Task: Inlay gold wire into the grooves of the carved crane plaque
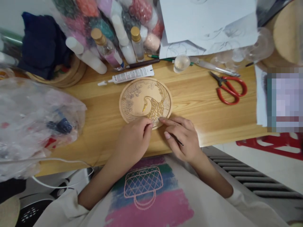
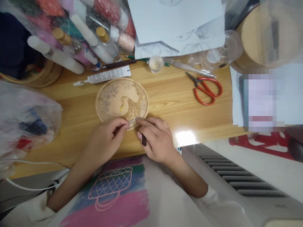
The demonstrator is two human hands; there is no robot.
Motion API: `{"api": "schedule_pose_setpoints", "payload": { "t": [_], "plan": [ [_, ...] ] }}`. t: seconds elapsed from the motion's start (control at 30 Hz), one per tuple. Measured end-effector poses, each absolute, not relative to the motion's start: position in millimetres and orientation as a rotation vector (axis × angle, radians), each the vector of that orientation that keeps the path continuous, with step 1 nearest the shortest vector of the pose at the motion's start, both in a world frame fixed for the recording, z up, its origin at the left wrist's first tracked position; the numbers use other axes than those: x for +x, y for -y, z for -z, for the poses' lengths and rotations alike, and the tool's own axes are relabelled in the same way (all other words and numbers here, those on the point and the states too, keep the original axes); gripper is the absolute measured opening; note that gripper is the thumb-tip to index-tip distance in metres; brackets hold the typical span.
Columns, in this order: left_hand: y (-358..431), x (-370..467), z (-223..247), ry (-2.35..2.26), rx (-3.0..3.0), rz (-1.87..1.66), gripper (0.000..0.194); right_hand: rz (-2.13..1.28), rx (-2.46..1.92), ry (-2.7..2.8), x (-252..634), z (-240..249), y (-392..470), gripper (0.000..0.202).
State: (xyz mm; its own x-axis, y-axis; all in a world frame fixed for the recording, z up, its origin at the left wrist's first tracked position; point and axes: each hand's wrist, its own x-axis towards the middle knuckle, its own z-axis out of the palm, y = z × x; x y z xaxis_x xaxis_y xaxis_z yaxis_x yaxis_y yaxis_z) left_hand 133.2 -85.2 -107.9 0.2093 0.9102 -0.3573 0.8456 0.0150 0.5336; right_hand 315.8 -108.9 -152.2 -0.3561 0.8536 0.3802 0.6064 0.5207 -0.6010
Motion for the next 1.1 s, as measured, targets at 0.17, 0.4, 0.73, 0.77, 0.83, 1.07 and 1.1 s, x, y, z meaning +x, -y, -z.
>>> {"api": "schedule_pose_setpoints", "payload": {
  "t": [0.17,0.4,0.73,0.77,0.83,1.07,1.1],
  "plan": [
    [92,131,113,-1.574,2.025,-0.199,0.014,-0.454,-1.188,2.102,315,153,109,0.006],
    [96,128,125,-1.491,2.4,-0.333,0.022,-0.455,-1.183,2.119,316,155,109,0.007],
    [97,124,128,-1.314,2.761,-0.384,0.014,-0.441,-1.194,2.118,315,154,109,0.006],
    [96,124,127,-1.304,2.795,-0.386,0.013,-0.442,-1.196,2.119,315,154,109,0.006],
    [96,125,125,-1.284,2.844,-0.395,0.011,-0.447,-1.201,2.12,315,154,109,0.006],
    [97,124,129,-1.3,2.836,-0.463,0.01,-0.474,-1.193,2.103,315,155,110,0.006],
    [97,123,131,-1.311,2.806,-0.472,0.01,-0.485,-1.192,2.092,315,155,109,0.006]
  ]
}}
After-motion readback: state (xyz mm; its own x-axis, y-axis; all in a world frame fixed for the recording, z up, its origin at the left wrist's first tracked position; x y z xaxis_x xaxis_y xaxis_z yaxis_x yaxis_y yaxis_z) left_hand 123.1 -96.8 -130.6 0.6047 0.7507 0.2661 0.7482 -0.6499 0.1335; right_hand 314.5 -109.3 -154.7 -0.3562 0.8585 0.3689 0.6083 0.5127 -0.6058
